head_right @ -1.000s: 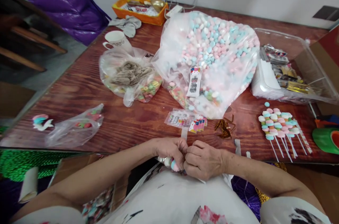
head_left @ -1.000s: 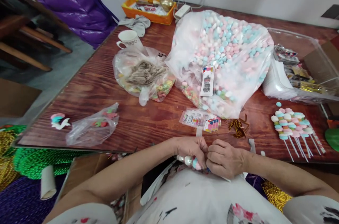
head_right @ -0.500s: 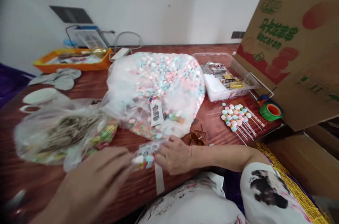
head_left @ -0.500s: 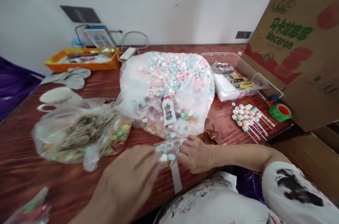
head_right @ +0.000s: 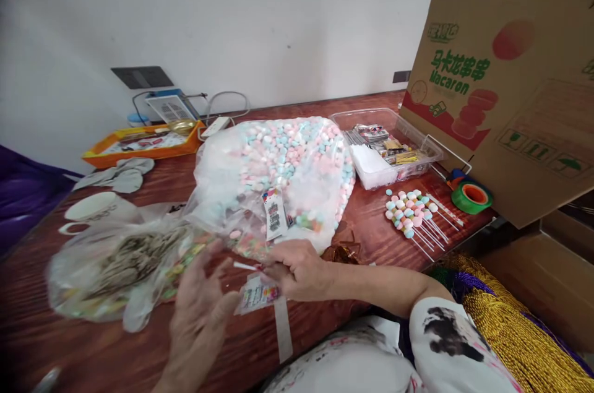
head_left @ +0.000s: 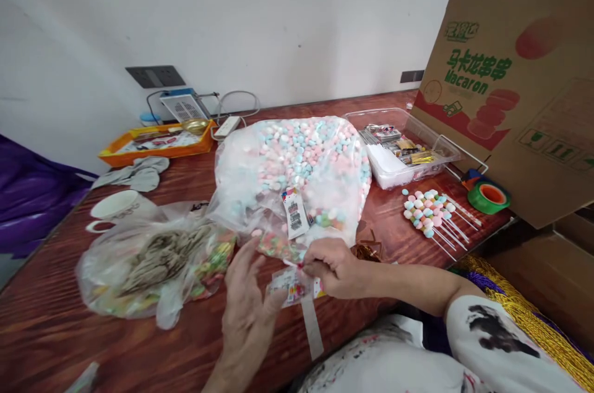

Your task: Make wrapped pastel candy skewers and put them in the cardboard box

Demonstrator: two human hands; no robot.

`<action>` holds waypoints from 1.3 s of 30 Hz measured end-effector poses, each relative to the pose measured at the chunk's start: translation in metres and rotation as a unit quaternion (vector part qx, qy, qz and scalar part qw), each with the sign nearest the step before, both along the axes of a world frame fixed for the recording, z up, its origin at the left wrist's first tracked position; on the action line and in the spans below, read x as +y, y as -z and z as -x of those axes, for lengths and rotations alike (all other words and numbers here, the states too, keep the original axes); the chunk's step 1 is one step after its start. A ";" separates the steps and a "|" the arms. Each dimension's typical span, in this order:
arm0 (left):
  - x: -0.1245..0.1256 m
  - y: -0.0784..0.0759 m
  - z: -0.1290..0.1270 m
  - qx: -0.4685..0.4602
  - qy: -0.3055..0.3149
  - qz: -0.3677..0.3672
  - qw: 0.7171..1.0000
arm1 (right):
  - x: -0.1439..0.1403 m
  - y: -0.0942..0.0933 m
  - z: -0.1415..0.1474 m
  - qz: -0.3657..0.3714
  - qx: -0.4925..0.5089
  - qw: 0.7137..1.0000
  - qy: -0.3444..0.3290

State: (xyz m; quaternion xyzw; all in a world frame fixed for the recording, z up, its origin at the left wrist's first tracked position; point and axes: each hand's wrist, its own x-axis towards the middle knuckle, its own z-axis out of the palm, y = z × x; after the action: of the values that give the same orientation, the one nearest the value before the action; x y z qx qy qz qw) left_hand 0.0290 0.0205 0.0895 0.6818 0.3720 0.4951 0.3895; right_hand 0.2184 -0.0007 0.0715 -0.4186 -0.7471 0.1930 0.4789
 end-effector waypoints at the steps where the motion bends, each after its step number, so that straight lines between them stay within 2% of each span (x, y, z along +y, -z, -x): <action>1: -0.004 0.006 -0.002 -0.061 0.026 0.085 0.994 | 0.003 -0.005 -0.002 -0.075 -0.009 0.997 0.026; 2: -0.008 0.011 -0.003 -0.105 0.076 0.174 0.976 | 0.004 -0.010 -0.003 -0.146 -0.022 0.988 0.041; 3: -0.012 0.017 -0.003 -0.136 0.137 0.258 0.947 | 0.003 -0.011 -0.002 -0.208 -0.036 0.977 0.041; 5: -0.021 0.023 -0.001 -0.167 0.242 0.371 0.881 | -0.002 -0.007 0.004 -0.302 -0.068 0.951 0.016; 7: -0.027 0.025 0.003 -0.209 0.255 0.413 0.849 | -0.012 0.004 0.013 -0.344 -0.104 0.933 -0.020; 8: -0.029 0.024 0.006 -0.229 0.237 0.418 0.847 | -0.017 0.011 0.016 -0.341 -0.121 0.932 -0.035; 10: -0.031 0.022 0.012 -0.236 0.193 0.404 0.862 | -0.027 0.024 0.023 -0.308 -0.139 0.939 -0.063; 12: -0.031 0.023 0.018 -0.222 0.160 0.370 0.888 | -0.034 0.034 0.028 -0.234 -0.122 0.960 -0.093; 13: -0.031 0.024 0.021 -0.219 0.146 0.348 0.900 | -0.037 0.039 0.031 -0.173 -0.094 0.975 -0.105; 15: -0.034 0.028 0.026 -0.215 0.123 0.300 0.921 | -0.040 0.047 0.037 0.009 0.007 0.993 -0.120; 16: -0.036 0.030 0.028 -0.208 0.115 0.275 0.931 | -0.041 0.050 0.040 0.118 0.078 0.982 -0.128; 17: -0.039 0.031 0.031 -0.197 0.114 0.254 0.940 | -0.042 0.054 0.043 0.227 0.152 0.952 -0.139; 18: -0.042 0.032 0.033 -0.181 0.117 0.238 0.947 | -0.044 0.057 0.047 0.325 0.220 0.907 -0.153; 19: -0.047 0.033 0.035 -0.167 0.122 0.229 0.951 | -0.045 0.059 0.051 0.409 0.277 0.853 -0.171; 21: -0.057 0.031 0.042 -0.146 0.139 0.232 0.952 | -0.052 0.063 0.061 0.530 0.345 0.749 -0.200; 22: -0.062 0.030 0.047 -0.136 0.149 0.238 0.950 | -0.056 0.064 0.066 0.567 0.358 0.713 -0.206; 23: -0.067 0.028 0.055 -0.123 0.158 0.246 0.948 | -0.060 0.065 0.070 0.593 0.358 0.690 -0.210; 24: -0.071 0.026 0.066 -0.106 0.166 0.256 0.946 | -0.064 0.066 0.074 0.606 0.352 0.683 -0.208; 27: -0.086 0.017 0.122 -0.009 0.159 0.289 0.944 | -0.067 0.069 0.072 0.604 0.301 0.712 -0.195; 29: -0.106 0.010 0.171 0.114 0.110 0.303 0.940 | -0.064 0.073 0.061 0.583 0.272 0.746 -0.169; 30: -0.118 0.007 0.195 0.196 0.069 0.310 0.928 | -0.062 0.077 0.054 0.567 0.262 0.767 -0.149; 31: -0.131 0.006 0.215 0.290 0.028 0.327 0.899 | -0.060 0.080 0.046 0.549 0.255 0.785 -0.128; 32: -0.143 0.006 0.231 0.394 -0.017 0.354 0.848 | -0.058 0.084 0.038 0.534 0.254 0.800 -0.106; 34: -0.159 0.013 0.244 0.563 -0.099 0.403 0.715 | -0.058 0.090 0.027 0.510 0.265 0.815 -0.068; 35: -0.161 0.019 0.240 0.609 -0.113 0.414 0.667 | -0.060 0.092 0.024 0.501 0.273 0.820 -0.056; 36: -0.158 0.026 0.230 0.632 -0.109 0.399 0.655 | -0.062 0.093 0.024 0.492 0.277 0.824 -0.050; 37: -0.152 0.033 0.214 0.635 -0.084 0.360 0.678 | -0.065 0.092 0.026 0.482 0.279 0.829 -0.049; 39: -0.132 0.043 0.167 0.586 -0.008 0.227 0.777 | -0.069 0.087 0.032 0.462 0.272 0.843 -0.055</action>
State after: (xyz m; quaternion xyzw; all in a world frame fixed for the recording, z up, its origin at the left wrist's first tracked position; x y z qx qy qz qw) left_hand -0.1384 -0.1110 0.0468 0.7292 0.6352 -0.0963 0.2356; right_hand 0.1864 -0.0698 -0.0152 -0.4805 -0.4332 0.6476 0.4027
